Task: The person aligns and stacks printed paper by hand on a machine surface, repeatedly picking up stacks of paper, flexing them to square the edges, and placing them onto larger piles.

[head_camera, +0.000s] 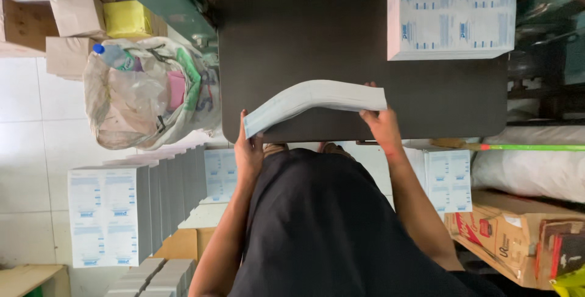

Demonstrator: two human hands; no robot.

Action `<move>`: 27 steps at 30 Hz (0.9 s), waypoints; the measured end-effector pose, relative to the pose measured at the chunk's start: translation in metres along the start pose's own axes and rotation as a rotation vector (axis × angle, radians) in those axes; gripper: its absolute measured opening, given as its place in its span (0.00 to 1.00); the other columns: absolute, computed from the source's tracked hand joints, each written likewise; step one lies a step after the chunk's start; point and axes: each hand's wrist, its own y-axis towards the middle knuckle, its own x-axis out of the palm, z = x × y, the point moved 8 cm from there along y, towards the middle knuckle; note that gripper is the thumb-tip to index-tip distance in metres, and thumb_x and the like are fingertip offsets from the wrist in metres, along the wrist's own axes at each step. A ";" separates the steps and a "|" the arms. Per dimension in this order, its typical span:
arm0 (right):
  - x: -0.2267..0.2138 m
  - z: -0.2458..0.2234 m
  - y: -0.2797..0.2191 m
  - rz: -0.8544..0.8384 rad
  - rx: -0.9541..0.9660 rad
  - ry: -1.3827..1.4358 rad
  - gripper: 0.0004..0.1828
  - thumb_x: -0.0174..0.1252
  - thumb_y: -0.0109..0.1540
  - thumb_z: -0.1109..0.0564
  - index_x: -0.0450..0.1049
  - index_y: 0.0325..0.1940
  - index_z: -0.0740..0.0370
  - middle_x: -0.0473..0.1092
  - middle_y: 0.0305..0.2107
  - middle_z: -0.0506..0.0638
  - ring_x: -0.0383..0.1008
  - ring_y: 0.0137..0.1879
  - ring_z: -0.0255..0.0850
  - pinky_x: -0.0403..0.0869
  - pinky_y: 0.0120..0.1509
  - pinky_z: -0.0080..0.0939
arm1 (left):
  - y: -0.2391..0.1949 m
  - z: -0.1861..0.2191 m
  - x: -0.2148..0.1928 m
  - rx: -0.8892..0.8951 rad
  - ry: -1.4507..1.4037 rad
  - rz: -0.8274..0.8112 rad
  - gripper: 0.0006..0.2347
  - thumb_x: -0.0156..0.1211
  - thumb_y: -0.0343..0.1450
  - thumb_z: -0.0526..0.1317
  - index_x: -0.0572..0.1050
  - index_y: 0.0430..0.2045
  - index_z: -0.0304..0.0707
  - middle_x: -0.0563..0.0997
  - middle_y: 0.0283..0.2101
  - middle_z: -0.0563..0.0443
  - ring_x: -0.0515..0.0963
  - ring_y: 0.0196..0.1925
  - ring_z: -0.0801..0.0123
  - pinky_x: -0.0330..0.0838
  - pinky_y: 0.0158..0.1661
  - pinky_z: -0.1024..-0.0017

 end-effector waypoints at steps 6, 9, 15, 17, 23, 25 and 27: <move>0.021 0.014 0.046 -0.174 0.067 0.509 0.47 0.58 0.51 0.79 0.63 0.74 0.60 0.49 0.76 0.57 0.40 0.82 0.52 0.45 0.84 0.51 | 0.062 -0.021 0.010 -0.043 -0.243 -0.146 0.44 0.69 0.58 0.28 0.54 0.73 0.46 0.58 0.73 0.29 0.53 0.75 0.34 0.51 0.70 0.43; 0.023 0.005 0.050 -0.190 0.055 0.590 0.47 0.64 0.49 0.77 0.65 0.73 0.64 0.61 0.70 0.56 0.55 0.78 0.46 0.54 0.81 0.48 | 0.078 -0.030 0.027 -0.097 -0.300 -0.176 0.40 0.69 0.59 0.28 0.60 0.70 0.39 0.65 0.68 0.28 0.58 0.73 0.34 0.54 0.70 0.45; 0.011 0.011 0.042 -0.186 0.125 0.160 0.40 0.63 0.55 0.64 0.67 0.73 0.55 0.65 0.68 0.51 0.56 0.78 0.44 0.54 0.81 0.45 | 0.079 -0.026 0.029 -0.111 -0.242 -0.229 0.35 0.69 0.58 0.36 0.66 0.66 0.47 0.71 0.65 0.31 0.62 0.72 0.38 0.55 0.69 0.47; 0.012 0.040 0.043 -0.161 0.167 0.077 0.43 0.67 0.55 0.57 0.65 0.75 0.51 0.63 0.69 0.47 0.56 0.77 0.41 0.52 0.81 0.44 | 0.072 -0.041 0.030 -0.128 -0.219 -0.226 0.37 0.70 0.59 0.36 0.63 0.68 0.44 0.69 0.66 0.29 0.60 0.73 0.36 0.54 0.70 0.45; 0.009 0.032 0.032 -0.151 0.124 0.101 0.43 0.66 0.55 0.61 0.63 0.76 0.55 0.63 0.68 0.49 0.58 0.75 0.40 0.56 0.79 0.45 | 0.046 -0.017 0.024 -0.190 -0.193 -0.289 0.37 0.64 0.60 0.35 0.62 0.70 0.51 0.68 0.67 0.32 0.59 0.73 0.36 0.53 0.69 0.43; 0.005 0.008 0.041 -0.155 0.030 0.159 0.45 0.61 0.53 0.74 0.63 0.75 0.60 0.63 0.68 0.55 0.58 0.75 0.43 0.55 0.78 0.47 | 0.058 -0.007 0.019 -0.177 -0.186 -0.298 0.36 0.60 0.59 0.32 0.64 0.68 0.55 0.70 0.66 0.33 0.61 0.72 0.36 0.55 0.69 0.43; 0.001 0.007 0.035 -0.225 0.103 -0.062 0.45 0.61 0.56 0.71 0.59 0.78 0.57 0.65 0.65 0.65 0.59 0.74 0.59 0.60 0.76 0.56 | 0.057 -0.015 0.025 -0.053 -0.074 -0.385 0.38 0.60 0.61 0.29 0.54 0.69 0.38 0.63 0.70 0.26 0.62 0.68 0.25 0.56 0.67 0.37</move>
